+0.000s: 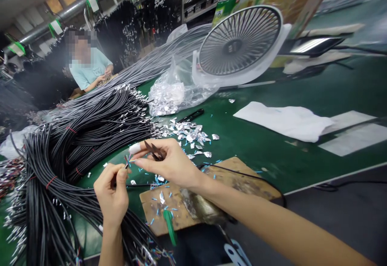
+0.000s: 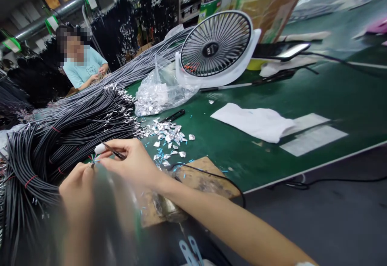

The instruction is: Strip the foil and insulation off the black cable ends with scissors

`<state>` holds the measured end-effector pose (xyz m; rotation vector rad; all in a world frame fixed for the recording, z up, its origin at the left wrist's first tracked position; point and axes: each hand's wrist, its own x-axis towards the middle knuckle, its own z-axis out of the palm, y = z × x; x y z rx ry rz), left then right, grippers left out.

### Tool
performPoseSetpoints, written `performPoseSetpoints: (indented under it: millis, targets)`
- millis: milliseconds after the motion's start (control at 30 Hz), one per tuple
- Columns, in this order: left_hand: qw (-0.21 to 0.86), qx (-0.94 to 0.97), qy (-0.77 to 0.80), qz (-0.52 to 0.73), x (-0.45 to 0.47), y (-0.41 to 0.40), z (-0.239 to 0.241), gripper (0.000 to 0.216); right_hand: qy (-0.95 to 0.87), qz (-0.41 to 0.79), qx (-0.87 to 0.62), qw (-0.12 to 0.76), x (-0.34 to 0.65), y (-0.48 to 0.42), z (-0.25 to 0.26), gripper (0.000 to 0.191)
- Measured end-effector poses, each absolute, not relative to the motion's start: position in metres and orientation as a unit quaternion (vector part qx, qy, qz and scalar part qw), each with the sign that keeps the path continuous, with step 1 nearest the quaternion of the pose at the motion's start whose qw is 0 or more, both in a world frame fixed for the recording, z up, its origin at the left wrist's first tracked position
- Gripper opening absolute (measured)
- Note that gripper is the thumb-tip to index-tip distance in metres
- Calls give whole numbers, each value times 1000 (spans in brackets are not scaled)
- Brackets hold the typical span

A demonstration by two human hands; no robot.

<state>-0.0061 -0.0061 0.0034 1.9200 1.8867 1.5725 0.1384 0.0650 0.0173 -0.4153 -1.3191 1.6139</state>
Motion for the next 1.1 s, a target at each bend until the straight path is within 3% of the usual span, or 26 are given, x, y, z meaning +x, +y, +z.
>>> performPoseSetpoints:
  millis: [233, 667, 800, 933, 1100]
  targets:
    - [14, 614, 600, 513, -6, -6, 2, 17, -555, 643, -207, 485, 139, 63, 18, 18]
    - [16, 633, 606, 481, -5, -6, 4, 27, -560, 651, -198, 473, 135, 63, 15, 17]
    - [3, 652, 597, 468, -5, -6, 7, 29, -566, 629, -225, 482, 135, 63, 14, 35]
    - [12, 646, 601, 471, -5, -5, 7, 29, -552, 681, -182, 445, 140, 61, 18, 59]
    - [5, 629, 609, 483, -5, -6, 3, 24, -544, 671, -212, 457, 139, 59, 18, 51]
